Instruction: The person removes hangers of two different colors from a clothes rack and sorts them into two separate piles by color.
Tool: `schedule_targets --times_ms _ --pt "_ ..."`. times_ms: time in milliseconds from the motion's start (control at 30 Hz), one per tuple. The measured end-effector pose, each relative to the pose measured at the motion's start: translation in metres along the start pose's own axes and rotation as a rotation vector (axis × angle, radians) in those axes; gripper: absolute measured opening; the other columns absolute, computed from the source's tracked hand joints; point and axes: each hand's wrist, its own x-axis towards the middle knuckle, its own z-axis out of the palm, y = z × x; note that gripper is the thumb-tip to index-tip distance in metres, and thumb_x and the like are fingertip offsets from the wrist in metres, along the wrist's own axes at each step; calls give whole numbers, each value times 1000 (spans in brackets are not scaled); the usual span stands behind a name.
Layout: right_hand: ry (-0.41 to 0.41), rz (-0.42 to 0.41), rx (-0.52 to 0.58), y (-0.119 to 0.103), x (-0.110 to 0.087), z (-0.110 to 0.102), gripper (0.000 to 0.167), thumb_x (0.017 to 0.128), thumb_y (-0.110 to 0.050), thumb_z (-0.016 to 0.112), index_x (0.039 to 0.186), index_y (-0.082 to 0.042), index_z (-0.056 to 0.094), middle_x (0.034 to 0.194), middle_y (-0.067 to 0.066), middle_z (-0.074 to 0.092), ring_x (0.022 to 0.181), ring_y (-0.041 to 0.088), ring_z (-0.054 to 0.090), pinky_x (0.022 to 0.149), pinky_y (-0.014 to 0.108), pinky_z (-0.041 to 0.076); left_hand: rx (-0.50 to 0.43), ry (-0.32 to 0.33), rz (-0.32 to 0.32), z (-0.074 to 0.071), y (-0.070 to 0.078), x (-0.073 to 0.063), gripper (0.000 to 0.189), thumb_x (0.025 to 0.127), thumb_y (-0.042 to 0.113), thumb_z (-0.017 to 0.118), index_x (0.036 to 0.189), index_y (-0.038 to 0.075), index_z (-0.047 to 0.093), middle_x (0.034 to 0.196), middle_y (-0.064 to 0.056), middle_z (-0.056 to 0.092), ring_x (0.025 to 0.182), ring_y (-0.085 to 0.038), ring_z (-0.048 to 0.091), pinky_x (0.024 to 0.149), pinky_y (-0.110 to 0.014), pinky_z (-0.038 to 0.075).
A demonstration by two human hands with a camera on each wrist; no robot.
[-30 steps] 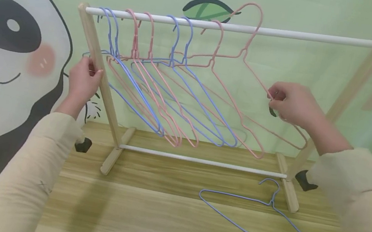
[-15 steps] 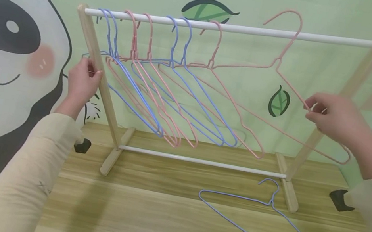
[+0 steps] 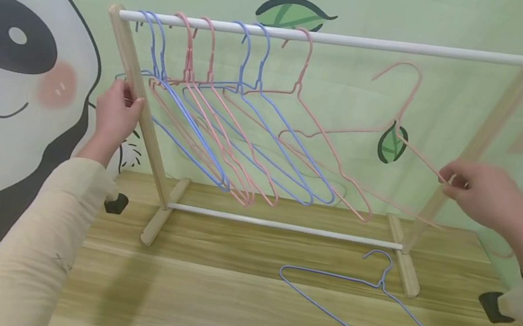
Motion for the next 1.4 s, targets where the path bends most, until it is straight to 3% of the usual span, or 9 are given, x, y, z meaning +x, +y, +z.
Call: schedule_targets --times_ms 200,367,500,733,1000,1100,1400 --pt "-86 -19 5 5 1 18 18 87 -7 49 103 1 53 83 14 61 57 11 48 45 23 40 -5 1 1 0 0 0 29 91 15 43 116 1 43 113 -17 53 102 -27 53 85 -37 51" --pt "-150 -24 95 6 1 32 20 86 -3 49 105 3 52 81 11 60 52 9 46 43 23 41 -12 7 11 1 -1 -1 27 90 13 44 114 0 44 111 -18 53 101 -28 53 84 -38 51" --pt "-183 -55 168 4 -1 46 18 85 0 49 103 1 53 71 4 54 44 7 40 38 22 36 -6 9 10 1 -1 0 27 90 13 44 113 0 44 111 -18 53 100 -28 53 84 -38 51" --pt "-295 -123 335 1 -1 80 16 84 2 48 99 -3 52 62 0 45 43 6 38 37 22 36 -7 -3 -3 1 -1 0 28 90 14 43 115 1 43 112 -18 53 101 -27 53 85 -36 51" --pt "-373 -154 494 -8 0 105 12 85 3 47 97 3 49 66 1 43 45 4 38 38 18 35 -17 -11 -10 0 0 -1 29 91 15 43 117 2 42 114 -17 53 103 -27 53 86 -37 51" --pt "-397 -175 521 -15 1 117 6 85 2 47 91 1 48 65 2 43 45 5 41 38 19 38 -14 -10 -7 0 0 0 29 91 15 43 117 2 42 114 -17 52 103 -27 53 86 -36 51" --pt "-467 -223 611 -33 2 144 8 84 5 46 91 2 49 64 1 41 45 4 41 38 18 40 -9 1 -5 0 0 0 28 91 15 43 115 1 43 114 -17 52 103 -27 53 86 -36 51"
